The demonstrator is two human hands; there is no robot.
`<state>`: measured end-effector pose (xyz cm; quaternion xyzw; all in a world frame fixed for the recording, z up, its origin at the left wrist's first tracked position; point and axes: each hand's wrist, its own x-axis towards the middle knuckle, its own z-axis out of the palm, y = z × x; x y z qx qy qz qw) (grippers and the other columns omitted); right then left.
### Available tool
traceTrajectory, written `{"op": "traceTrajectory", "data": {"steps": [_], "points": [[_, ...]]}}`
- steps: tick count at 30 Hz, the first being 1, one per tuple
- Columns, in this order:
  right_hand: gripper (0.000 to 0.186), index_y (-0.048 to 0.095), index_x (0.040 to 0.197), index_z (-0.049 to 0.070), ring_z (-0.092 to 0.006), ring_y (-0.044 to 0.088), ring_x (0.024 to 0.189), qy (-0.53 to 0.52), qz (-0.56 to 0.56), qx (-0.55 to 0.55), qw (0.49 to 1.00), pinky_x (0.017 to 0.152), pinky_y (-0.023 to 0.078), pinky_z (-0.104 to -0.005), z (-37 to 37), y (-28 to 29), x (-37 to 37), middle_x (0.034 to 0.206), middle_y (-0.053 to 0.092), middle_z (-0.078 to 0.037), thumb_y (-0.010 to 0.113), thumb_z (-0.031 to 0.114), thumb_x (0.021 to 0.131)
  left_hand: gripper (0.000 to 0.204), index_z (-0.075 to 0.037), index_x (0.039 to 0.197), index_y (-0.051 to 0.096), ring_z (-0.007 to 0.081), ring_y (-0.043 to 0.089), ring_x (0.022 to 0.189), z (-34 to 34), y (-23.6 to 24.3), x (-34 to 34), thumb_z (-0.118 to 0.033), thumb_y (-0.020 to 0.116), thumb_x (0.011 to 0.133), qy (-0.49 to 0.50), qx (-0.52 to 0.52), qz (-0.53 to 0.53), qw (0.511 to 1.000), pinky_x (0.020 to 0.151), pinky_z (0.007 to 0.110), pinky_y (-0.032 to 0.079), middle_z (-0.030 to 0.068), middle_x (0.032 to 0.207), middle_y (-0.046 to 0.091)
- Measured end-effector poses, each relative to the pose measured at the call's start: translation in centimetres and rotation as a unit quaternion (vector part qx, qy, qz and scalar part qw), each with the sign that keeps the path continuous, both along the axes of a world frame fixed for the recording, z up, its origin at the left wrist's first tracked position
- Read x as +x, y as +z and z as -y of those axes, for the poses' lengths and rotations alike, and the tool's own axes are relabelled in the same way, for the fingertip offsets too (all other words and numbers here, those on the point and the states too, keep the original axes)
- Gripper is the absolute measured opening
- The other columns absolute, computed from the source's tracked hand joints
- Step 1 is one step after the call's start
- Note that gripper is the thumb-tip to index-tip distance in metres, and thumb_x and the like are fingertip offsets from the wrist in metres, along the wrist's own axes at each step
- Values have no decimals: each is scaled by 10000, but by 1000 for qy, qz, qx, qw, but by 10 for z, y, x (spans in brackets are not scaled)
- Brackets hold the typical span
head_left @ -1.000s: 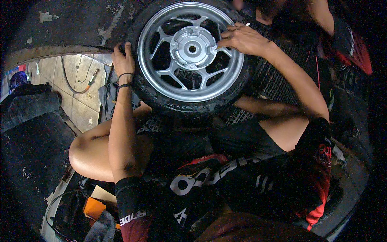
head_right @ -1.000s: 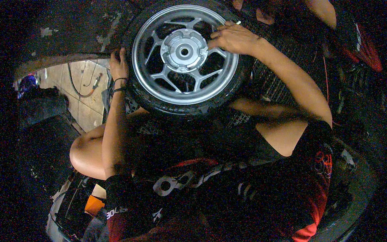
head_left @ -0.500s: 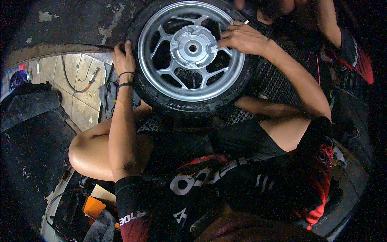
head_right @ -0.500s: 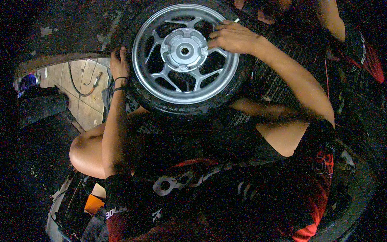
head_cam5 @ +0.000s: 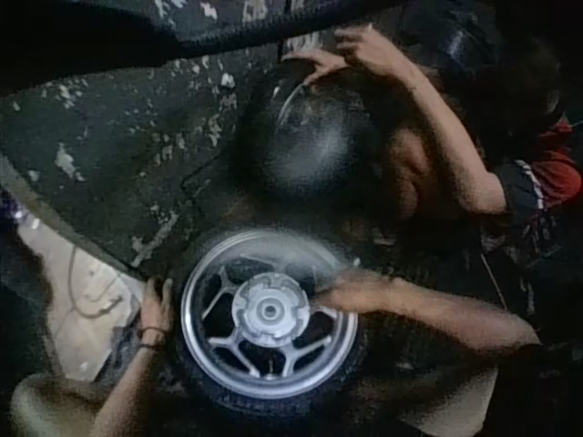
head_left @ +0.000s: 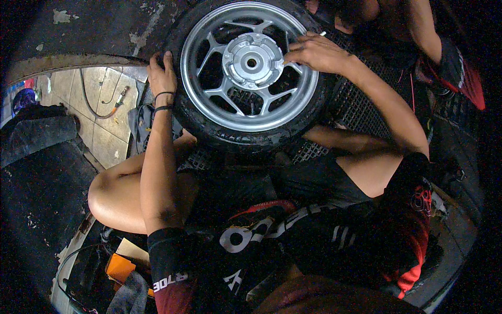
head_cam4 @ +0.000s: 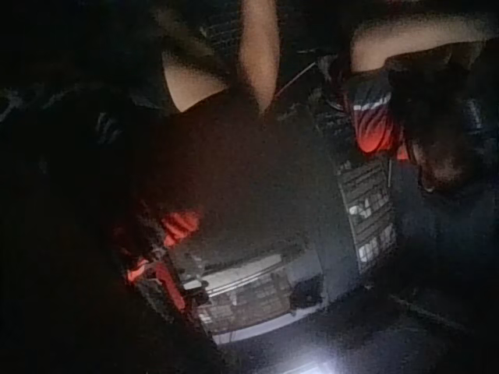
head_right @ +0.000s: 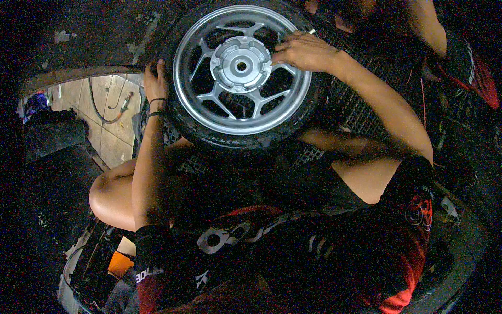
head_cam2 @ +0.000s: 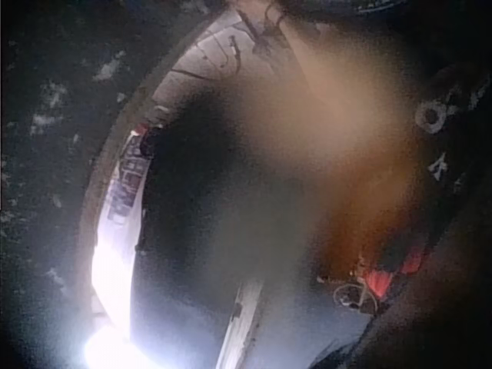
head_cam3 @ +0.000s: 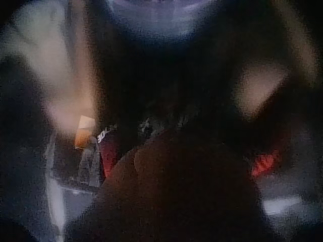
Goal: The person sits on a rubber mat in a workshop and works on a motorcycle wheel. They use a small white stick to apply a substance to the center hub of the wheel. Another person is visible in the background working on a second wheel. The camera wearer handles the wheel and the stick, focusing on the central area of the rim.
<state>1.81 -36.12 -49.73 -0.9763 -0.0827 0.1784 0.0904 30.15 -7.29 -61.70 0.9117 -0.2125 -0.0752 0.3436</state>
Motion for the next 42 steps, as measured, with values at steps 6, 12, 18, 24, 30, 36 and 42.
{"op": "traceTrajectory", "data": {"steps": [6, 12, 18, 24, 30, 36, 42], "points": [[304, 672, 1125, 216, -291, 598, 1084, 7, 2, -35, 999, 981, 440, -424, -5, 4, 3, 1095, 659, -40, 483, 230, 886, 590, -73, 1289, 533, 441, 517, 1141, 0, -2, 1, -538, 510, 926, -3, -8, 5, 1000, 969, 455, 410, 270, 1225, 534], [264, 676, 1091, 155, -277, 585, 1043, -36, 38, 19, 998, 919, 438, -409, -3, -11, -8, 1047, 664, -36, 607, 189, 839, 595, -71, 1286, 531, 444, 517, 1138, -1, -6, 2, -544, 502, 927, -7, -2, 9, 1000, 964, 462, 412, 270, 1223, 536], [257, 683, 1077, 184, -283, 612, 1043, 28, 33, -48, 998, 937, 463, -434, -5, 5, 3, 1054, 665, -50, 501, 256, 910, 614, -68, 1289, 527, 444, 517, 1139, -3, -11, 6, -561, 495, 923, -12, 4, 4, 1000, 961, 470, 414, 272, 1224, 536], [241, 659, 1106, 123, -289, 596, 1036, -43, 38, 48, 997, 932, 458, -434, -1, -22, -14, 1077, 663, -73, 564, 231, 913, 634, -62, 1287, 529, 448, 520, 1130, 0, -14, 7, -578, 486, 920, -4, 4, 12, 1000, 958, 471, 415, 279, 1216, 537], [245, 636, 1092, 70, -366, 608, 965, -124, 42, 136, 982, 860, 484, -444, -15, -20, -23, 1023, 644, -122, 519, 234, 952, 652, -57, 1295, 521, 447, 517, 1140, -2, -10, 6, -588, 483, 918, -12, 8, 1, 1000, 961, 470, 415, 280, 1224, 531], [243, 642, 1076, 50, -367, 613, 981, -187, 50, 154, 969, 838, 495, -446, -25, -22, -35, 1019, 648, -140, 526, 226, 955, 621, -61, 1291, 528, 444, 516, 1148, -1, -10, 6, -562, 490, 926, -9, 4, 5, 1000, 968, 467, 413, 272, 1237, 534], [244, 649, 1071, 33, -367, 620, 963, -194, 65, 188, 961, 836, 493, -430, -32, -26, -39, 1010, 654, -155, 541, 219, 956, 595, -76, 1297, 530, 440, 515, 1155, -3, -6, 4, -542, 498, 929, -6, 7, 3, 1000, 976, 462, 410, 265, 1251, 532]]}}
